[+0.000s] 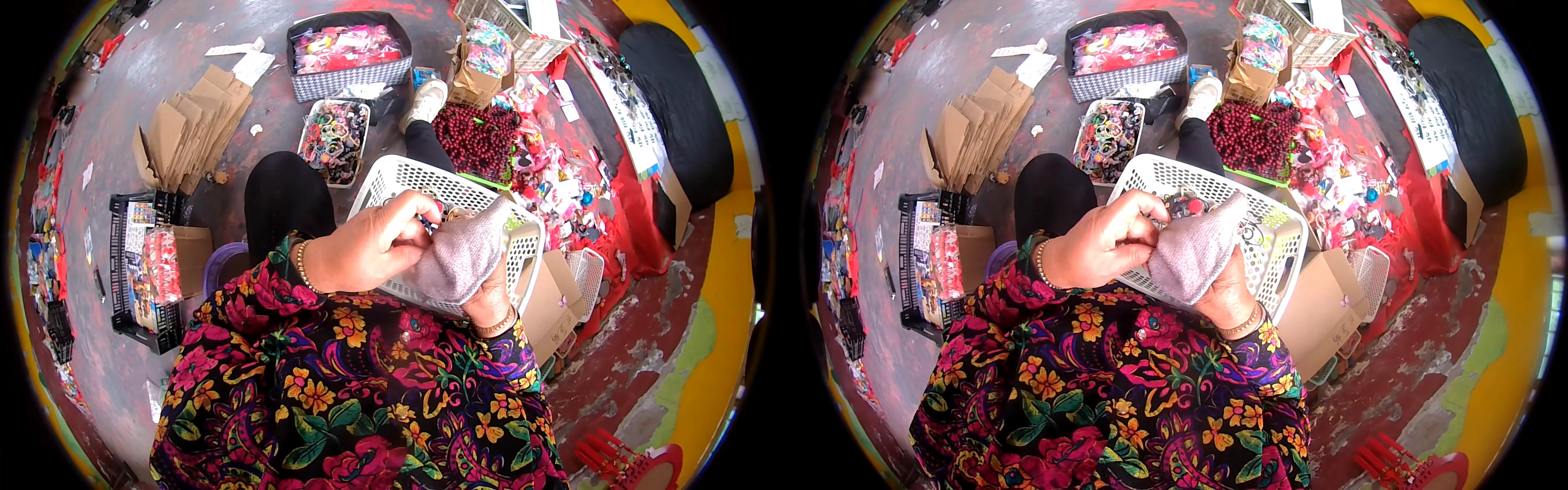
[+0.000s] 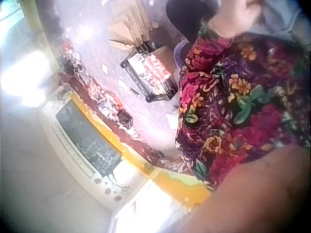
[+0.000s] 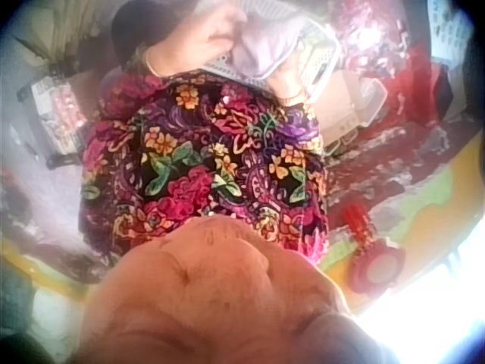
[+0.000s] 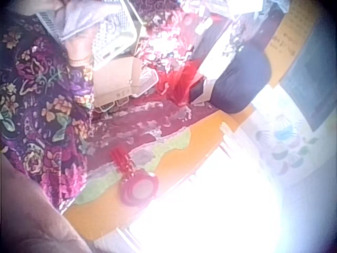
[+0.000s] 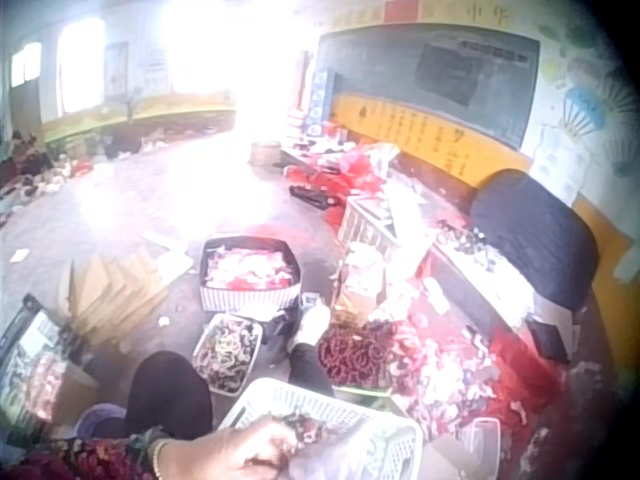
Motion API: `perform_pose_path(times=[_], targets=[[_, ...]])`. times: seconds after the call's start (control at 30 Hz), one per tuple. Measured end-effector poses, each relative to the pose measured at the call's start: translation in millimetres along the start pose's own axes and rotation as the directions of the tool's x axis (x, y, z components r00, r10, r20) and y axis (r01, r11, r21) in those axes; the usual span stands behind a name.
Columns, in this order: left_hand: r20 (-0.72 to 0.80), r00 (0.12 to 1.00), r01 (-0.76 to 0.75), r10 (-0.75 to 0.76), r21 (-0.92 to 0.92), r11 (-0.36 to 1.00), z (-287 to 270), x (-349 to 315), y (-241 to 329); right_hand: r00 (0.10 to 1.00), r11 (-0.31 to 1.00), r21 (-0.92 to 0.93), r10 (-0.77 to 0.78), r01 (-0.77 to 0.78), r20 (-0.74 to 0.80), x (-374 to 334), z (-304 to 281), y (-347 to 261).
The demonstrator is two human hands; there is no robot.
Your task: The person sits on the floor and wipes small decorative trinkets one by one using a grey cloth. They pick up items from a white plastic basket, rub them with the cloth, and place them back into the basket. The items include various small figurines and ornaments.
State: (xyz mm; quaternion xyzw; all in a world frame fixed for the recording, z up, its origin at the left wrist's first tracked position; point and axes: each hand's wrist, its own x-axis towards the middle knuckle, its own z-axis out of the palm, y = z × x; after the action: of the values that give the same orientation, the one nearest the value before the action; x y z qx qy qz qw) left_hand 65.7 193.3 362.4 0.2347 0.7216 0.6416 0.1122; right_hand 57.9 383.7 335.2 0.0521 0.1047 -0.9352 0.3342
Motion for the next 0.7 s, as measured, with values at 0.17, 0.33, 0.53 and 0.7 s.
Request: perform_pose_path(times=[0.17,0.33,0.53,0.7], targets=[[0.025,0.999,0.027,-0.023,-0.142,0.99,7,0,-9,0.97,0.885,-0.418,-0.24,0.207,-0.027,-6,2,2],[0.099,0.992,0.11,-0.077,-0.391,0.914,9,4,-16,0.926,0.744,-0.605,-0.376,0.283,-0.029,-6,-14,2],[0.029,0.977,0.168,-0.214,-0.722,0.671,5,5,-12,0.924,0.83,-0.485,-0.369,0.277,-0.103,-3,-18,-6],[-0.043,0.964,0.081,-0.262,-0.892,0.444,0,4,-19,0.914,0.322,-0.915,-0.391,0.245,0.107,15,14,-11]])
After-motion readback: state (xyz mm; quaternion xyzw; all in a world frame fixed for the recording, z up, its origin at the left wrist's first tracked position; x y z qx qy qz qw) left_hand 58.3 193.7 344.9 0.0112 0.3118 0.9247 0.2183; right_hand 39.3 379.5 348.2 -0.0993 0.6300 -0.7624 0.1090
